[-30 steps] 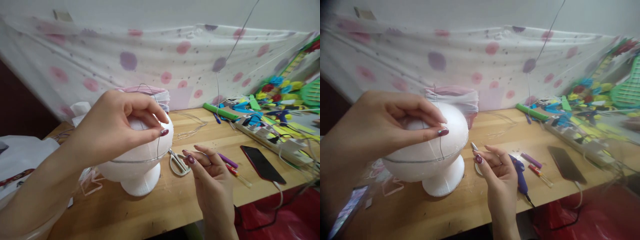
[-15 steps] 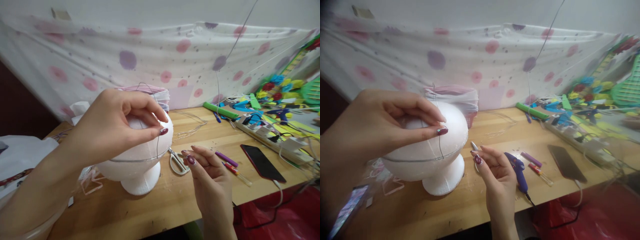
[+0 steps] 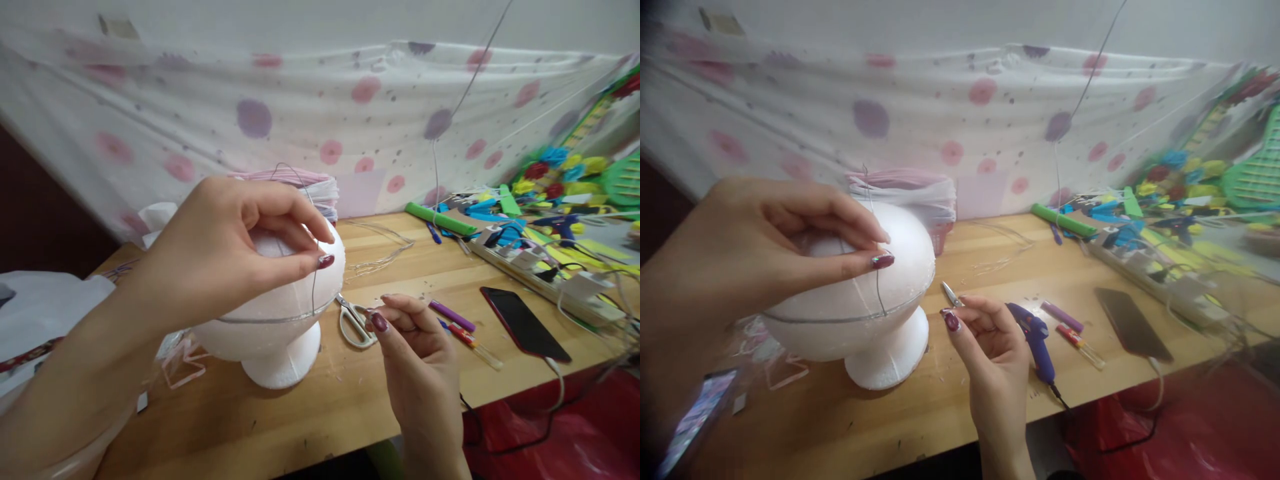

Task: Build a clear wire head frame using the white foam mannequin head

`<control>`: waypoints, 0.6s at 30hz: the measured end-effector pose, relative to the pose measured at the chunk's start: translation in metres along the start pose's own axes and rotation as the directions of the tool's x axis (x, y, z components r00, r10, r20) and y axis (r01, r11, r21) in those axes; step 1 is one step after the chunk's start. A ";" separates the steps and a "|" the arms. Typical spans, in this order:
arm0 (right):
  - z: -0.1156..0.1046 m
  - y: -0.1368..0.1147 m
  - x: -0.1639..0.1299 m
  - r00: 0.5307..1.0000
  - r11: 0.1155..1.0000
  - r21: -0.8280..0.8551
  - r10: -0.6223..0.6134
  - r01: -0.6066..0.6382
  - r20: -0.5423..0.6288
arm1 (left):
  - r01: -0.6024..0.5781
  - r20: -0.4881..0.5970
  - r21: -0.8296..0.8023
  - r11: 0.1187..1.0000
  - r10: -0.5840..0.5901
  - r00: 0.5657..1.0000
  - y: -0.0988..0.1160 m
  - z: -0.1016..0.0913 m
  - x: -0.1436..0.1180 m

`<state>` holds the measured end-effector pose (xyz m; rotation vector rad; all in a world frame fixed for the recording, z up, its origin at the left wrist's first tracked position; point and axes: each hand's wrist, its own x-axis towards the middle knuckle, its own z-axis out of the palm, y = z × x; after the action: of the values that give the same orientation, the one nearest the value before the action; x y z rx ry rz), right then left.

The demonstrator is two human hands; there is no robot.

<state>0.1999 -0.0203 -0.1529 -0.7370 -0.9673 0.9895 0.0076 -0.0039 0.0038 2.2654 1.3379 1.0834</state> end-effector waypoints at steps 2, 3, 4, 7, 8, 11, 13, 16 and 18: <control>0.000 0.000 -0.001 1.000 1.000 -0.003 -0.004 0.004 -0.002 | -0.001 -0.003 -0.003 1.000 0.001 1.000 0.000 0.000 0.000; 0.000 0.000 -0.002 1.000 1.000 -0.003 -0.003 0.003 -0.007 | 0.003 -0.008 -0.006 1.000 -0.003 1.000 0.001 0.001 0.000; 0.001 -0.001 -0.003 1.000 1.000 0.001 -0.001 0.001 -0.016 | 0.013 -0.013 -0.008 1.000 -0.014 1.000 0.002 0.001 0.000; 0.004 -0.004 -0.004 0.998 0.999 0.036 0.037 -0.035 -0.054 | 0.048 -0.027 -0.001 0.999 -0.048 0.999 0.006 0.001 0.000; 0.005 -0.005 -0.005 0.997 0.998 0.052 0.049 -0.046 -0.066 | 0.059 -0.013 0.009 0.998 -0.059 0.998 0.007 0.000 0.001; 0.008 -0.006 -0.007 0.994 0.992 0.097 0.082 -0.075 -0.072 | 0.065 0.024 0.030 0.997 -0.065 0.998 0.008 -0.001 0.001; 0.008 -0.005 -0.008 0.993 0.990 0.104 0.097 -0.090 -0.062 | 0.062 0.023 0.030 0.998 -0.063 0.998 0.008 -0.002 0.002; 0.005 -0.003 -0.009 0.994 0.991 0.094 0.097 -0.093 -0.046 | 0.052 0.031 0.014 0.999 -0.053 0.998 0.006 -0.002 0.001; 0.003 -0.002 -0.010 0.995 0.992 0.093 0.093 -0.090 -0.030 | 0.032 0.023 -0.007 0.999 -0.032 0.999 0.005 -0.001 0.000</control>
<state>0.1954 -0.0297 -0.1529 -0.7245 -0.8587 1.0912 0.0095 -0.0064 0.0074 2.2367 1.3537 1.0466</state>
